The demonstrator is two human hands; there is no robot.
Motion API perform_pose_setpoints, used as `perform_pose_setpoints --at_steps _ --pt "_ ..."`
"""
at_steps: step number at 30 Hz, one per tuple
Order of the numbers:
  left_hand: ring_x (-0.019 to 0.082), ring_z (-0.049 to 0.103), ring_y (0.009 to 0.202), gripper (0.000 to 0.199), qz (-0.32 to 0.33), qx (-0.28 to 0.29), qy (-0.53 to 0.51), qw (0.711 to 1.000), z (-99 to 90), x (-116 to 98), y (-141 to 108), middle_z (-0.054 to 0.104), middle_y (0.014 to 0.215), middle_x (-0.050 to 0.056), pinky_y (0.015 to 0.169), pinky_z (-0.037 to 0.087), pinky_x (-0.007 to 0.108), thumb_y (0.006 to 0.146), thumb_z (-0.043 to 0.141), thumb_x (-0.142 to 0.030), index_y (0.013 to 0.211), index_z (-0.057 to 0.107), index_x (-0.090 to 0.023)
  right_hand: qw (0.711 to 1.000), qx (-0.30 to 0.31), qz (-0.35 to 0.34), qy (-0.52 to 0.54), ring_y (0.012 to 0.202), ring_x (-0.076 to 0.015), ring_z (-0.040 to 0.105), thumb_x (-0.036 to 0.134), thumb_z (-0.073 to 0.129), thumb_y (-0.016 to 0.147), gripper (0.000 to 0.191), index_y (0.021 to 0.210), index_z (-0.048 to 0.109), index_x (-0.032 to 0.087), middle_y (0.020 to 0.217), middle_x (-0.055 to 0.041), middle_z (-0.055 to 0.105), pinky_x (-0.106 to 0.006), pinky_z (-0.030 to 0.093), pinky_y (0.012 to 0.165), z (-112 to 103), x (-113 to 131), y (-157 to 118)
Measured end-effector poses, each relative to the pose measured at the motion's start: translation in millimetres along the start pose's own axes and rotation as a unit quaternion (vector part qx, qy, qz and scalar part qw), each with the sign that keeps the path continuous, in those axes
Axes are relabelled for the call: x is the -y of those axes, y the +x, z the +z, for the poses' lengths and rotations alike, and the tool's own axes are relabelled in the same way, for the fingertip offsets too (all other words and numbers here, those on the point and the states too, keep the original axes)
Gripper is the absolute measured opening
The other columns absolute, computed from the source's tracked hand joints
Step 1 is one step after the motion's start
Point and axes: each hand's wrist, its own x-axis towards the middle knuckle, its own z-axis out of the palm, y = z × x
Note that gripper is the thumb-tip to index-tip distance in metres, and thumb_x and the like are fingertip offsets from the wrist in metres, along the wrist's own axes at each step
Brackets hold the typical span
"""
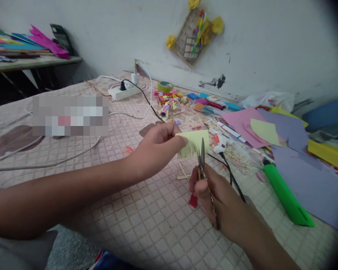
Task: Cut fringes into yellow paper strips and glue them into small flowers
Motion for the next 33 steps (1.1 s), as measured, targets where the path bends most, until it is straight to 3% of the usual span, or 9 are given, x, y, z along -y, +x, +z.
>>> perform_pose_setpoints --at_steps 18,33 --pt "0.006 0.035 0.054 0.016 0.003 0.004 0.031 1.000 1.3 -2.2 -1.1 0.039 0.057 -0.005 0.048 0.027 0.023 0.073 0.049 -0.022 0.061 0.040 -0.017 0.999 0.011 0.001 0.031 0.056 -0.0144 0.049 0.067 0.024 0.084 0.049 0.079 0.041 0.022 0.064 0.0004 0.054 -0.028 0.037 0.051 -0.5 -1.8 2.1" --pt "0.007 0.037 0.055 0.017 -0.008 -0.001 0.038 0.999 0.4 -3.7 -1.1 0.040 0.058 -0.005 0.050 0.029 0.023 0.074 0.049 -0.023 0.061 0.040 -0.017 1.000 0.002 -0.005 0.012 0.058 -0.0156 0.049 0.046 0.037 0.089 0.027 0.077 0.041 0.022 0.063 0.0013 0.050 -0.028 0.037 0.053 -2.1 -1.2 2.3"
